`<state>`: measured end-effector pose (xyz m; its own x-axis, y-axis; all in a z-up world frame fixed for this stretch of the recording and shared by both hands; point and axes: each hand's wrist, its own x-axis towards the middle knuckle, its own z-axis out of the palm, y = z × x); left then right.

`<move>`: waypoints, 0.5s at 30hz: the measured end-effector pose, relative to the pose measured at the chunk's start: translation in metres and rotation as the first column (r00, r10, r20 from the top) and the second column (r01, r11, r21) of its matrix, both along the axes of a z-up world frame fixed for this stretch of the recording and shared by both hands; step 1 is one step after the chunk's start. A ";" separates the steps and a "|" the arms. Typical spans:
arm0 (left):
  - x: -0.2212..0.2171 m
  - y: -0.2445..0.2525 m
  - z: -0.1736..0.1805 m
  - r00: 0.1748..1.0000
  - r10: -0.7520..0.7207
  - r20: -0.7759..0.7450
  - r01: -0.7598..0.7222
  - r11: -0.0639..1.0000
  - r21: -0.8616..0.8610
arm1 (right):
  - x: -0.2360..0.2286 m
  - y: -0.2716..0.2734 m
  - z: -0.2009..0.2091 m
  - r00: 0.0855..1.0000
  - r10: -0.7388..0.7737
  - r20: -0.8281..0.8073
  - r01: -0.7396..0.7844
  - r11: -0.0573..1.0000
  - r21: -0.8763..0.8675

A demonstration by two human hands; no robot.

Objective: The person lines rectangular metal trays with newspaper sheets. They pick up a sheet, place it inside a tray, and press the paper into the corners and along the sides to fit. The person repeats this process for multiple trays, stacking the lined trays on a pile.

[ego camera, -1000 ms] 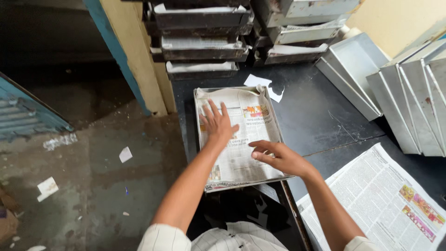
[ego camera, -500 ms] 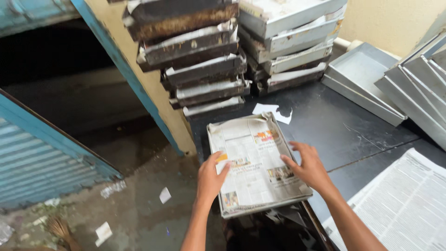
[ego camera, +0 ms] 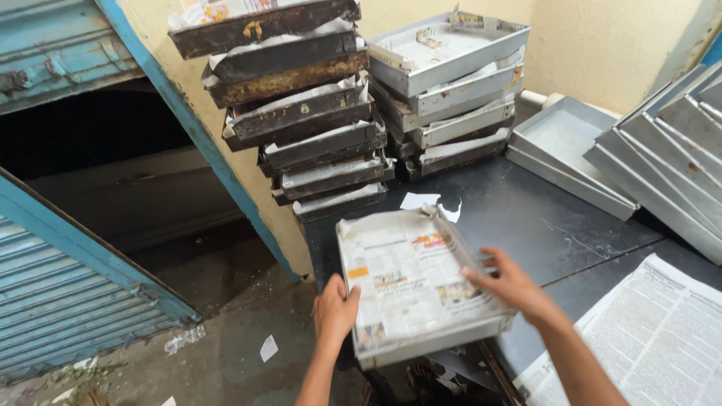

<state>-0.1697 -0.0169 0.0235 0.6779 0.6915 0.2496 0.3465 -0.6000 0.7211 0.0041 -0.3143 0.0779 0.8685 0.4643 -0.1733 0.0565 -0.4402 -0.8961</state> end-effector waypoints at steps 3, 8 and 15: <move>0.008 -0.017 0.056 0.990 -0.026 0.136 0.032 0.999 -0.044 | -0.007 -0.035 0.038 0.998 -0.058 -0.028 0.064 0.960 0.272; 0.027 -0.055 0.174 0.893 -0.112 0.437 0.114 0.993 0.020 | -0.073 -0.083 0.099 0.590 -0.260 0.764 0.157 0.966 0.207; 0.078 -0.115 0.268 0.752 -0.198 0.629 0.292 0.955 -0.049 | -0.103 -0.031 0.118 0.025 -0.062 0.998 0.042 0.997 0.061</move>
